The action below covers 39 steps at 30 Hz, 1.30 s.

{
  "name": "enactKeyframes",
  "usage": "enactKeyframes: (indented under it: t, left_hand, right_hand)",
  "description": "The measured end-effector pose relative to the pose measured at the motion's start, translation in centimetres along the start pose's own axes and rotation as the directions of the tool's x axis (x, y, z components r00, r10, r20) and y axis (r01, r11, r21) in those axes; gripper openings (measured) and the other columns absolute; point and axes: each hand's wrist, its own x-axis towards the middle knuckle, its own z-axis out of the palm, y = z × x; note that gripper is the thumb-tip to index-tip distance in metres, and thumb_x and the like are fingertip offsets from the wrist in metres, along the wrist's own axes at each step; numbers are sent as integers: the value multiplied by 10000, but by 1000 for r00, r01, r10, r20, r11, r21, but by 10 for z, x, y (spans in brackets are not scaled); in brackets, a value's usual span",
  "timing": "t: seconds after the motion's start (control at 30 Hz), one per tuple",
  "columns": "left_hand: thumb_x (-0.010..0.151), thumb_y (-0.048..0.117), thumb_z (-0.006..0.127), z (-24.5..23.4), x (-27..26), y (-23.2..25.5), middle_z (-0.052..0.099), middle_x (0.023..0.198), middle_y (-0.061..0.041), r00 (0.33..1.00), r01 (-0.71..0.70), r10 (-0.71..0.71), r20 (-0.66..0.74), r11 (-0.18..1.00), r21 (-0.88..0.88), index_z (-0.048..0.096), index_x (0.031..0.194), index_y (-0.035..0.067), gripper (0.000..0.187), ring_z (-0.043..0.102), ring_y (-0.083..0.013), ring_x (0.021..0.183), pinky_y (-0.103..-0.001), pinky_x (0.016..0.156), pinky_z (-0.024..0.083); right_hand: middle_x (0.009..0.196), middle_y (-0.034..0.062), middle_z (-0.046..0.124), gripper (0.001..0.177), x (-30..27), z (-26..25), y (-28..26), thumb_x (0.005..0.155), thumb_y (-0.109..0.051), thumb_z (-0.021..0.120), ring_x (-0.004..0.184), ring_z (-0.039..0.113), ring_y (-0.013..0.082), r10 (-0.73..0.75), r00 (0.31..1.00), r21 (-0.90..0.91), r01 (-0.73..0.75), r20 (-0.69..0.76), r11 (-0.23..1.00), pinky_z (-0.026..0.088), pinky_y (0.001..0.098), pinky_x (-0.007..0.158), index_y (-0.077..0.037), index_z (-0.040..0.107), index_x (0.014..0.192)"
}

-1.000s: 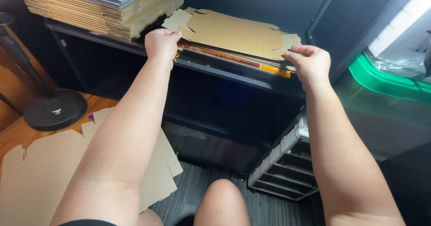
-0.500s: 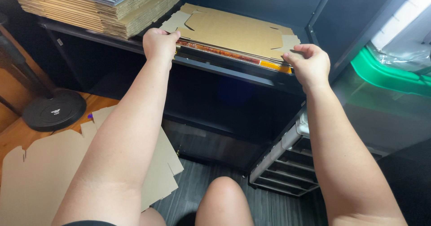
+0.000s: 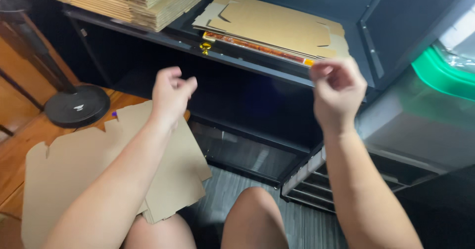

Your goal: The person sits on the floor and repeatedly picks up flat cardboard pieces from a stack on their lap, then places them onto a shelf above. The action is repeated continuously for the duration of the clip.

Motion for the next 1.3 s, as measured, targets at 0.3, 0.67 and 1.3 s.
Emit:
enactKeyframes:
  t: [0.3,0.67,1.3]
  left_hand:
    - [910,110,794,-130,-123,-144,685,1137,-276,976,216,-217,-2,976,39,651,1259,-100,432,668,-296,1075,-454,991,534]
    - [884,489,827,-296,-206,-194,531,1368,-6,797,571,-267,-541,625,532,692,1316,258,509,550,-248,1277,-460,989,494]
    - [692,367,949,-310,-237,-129,625,1325,-152,751,657,-426,-505,403,637,632,1451,48,882,582,-390,1301,-469,1054,498]
  right_hand:
    - [689,115,678,220,-164,121,30,984,2,606,556,664,139,613,732,271,-680,297,681,607,240,587,-60,759,1130]
    - [778,114,765,113,-343,170,123,925,-171,751,647,707,161,871,363,-242,-860,331,450,587,263,552,-121,808,1009]
    - [500,84,549,350,-332,160,72,826,-196,916,402,464,93,814,312,-54,-921,490,385,385,194,388,-19,632,725]
